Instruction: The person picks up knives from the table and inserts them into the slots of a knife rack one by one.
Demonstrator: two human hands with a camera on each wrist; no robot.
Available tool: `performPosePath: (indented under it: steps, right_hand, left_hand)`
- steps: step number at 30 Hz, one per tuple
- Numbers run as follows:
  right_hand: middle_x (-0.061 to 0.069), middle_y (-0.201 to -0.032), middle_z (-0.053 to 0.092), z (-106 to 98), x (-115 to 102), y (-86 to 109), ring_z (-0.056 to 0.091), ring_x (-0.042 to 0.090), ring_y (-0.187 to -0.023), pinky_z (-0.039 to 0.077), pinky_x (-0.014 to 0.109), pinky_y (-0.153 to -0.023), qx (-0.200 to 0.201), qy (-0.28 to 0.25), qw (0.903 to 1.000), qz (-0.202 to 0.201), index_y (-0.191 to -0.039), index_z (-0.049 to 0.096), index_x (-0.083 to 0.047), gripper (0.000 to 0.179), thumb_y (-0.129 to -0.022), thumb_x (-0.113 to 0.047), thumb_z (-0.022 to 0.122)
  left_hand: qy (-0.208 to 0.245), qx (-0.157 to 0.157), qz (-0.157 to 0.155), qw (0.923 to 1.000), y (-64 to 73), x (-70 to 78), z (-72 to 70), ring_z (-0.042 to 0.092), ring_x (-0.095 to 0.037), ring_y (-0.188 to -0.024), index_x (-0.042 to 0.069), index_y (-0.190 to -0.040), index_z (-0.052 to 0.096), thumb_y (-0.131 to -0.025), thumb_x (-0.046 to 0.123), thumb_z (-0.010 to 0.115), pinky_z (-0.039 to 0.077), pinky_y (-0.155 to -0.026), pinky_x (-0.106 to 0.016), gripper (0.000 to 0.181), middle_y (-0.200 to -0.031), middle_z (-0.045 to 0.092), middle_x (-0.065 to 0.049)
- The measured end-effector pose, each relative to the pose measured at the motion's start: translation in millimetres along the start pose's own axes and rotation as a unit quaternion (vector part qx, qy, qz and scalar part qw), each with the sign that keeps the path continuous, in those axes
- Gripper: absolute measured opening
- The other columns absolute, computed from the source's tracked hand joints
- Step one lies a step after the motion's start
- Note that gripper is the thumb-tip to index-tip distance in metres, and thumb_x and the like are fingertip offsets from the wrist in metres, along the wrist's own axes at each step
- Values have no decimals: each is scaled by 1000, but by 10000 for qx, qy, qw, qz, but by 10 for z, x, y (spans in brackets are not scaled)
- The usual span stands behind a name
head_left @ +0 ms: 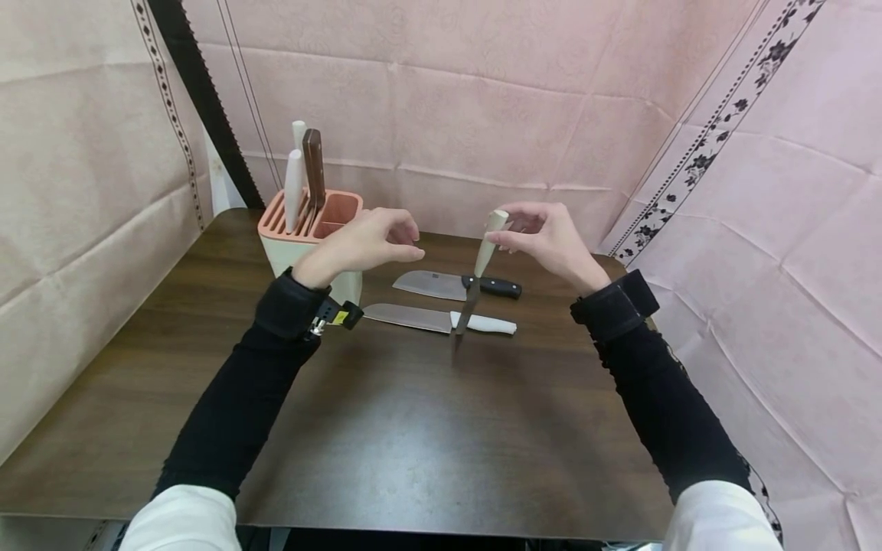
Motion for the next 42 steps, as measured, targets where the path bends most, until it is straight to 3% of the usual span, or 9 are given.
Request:
performPosePath:
  steps: [5,12,16,21,25,36,42]
  right_hand:
    - [3,-79,69,24,-118,9,64,23,-71,50,20,-63,125,107,9998,-68,-111,68,-2,31,-82,-10,75]
    - [0,-78,68,56,-166,-18,63,13,-68,49,19,-61,89,3,9997,-231,-110,68,1,31,-82,-9,75]
    - [2,-78,68,81,-185,-15,63,21,-70,49,20,-61,43,-71,9993,-367,-109,69,1,29,-82,-8,75]
    - [2,-78,68,124,-217,-17,63,14,-69,49,19,-62,-17,-185,9989,-442,-108,69,1,28,-82,-7,74]
    - [1,-78,68,149,-255,-31,62,10,-69,48,18,-62,-59,-153,9989,-436,-109,69,1,29,-82,-7,74]
    - [4,-82,69,181,-306,-61,64,28,-76,48,21,-64,-204,-163,9986,-470,-110,69,-4,29,-82,-9,75]
    - [6,-82,70,195,-309,-73,65,24,-75,50,22,-64,-388,-364,9973,-499,-112,69,-4,30,-83,-9,74]
  left_hand:
    - [28,-17,124,9999,-79,64,95,62,-27,-106,2,-115,59,-90,27,67,48,-94,-42,36,-113,67,-15]
    - [340,-18,252,9991,-149,153,218,63,-23,-104,6,-115,59,-90,28,67,50,-90,-40,35,-112,67,-11]
    - [533,-7,414,9977,-194,183,296,62,-23,-105,4,-118,58,-92,27,66,51,-89,-39,36,-113,67,-12]
    - [799,-29,679,9945,-251,204,374,62,-24,-110,2,-122,57,-94,24,62,50,-93,-39,35,-116,66,-13]
    - [980,-26,812,9919,-272,219,388,62,-23,-112,3,-122,57,-96,21,60,51,-93,-38,32,-118,66,-13]
    - [1305,-23,898,9874,-313,209,380,63,-23,-109,2,-121,58,-95,16,61,51,-92,-39,30,-117,66,-14]
    - [1500,-144,1099,9825,-342,200,401,64,-23,-105,1,-119,59,-94,12,62,51,-89,-37,28,-112,67,-14]
Point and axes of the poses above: each hand's wrist, its own y-axis away from the middle knuckle, its own z-axis out of the palm, x = y × z, the point moved 4 cm from there along -y, towards the middle knuckle
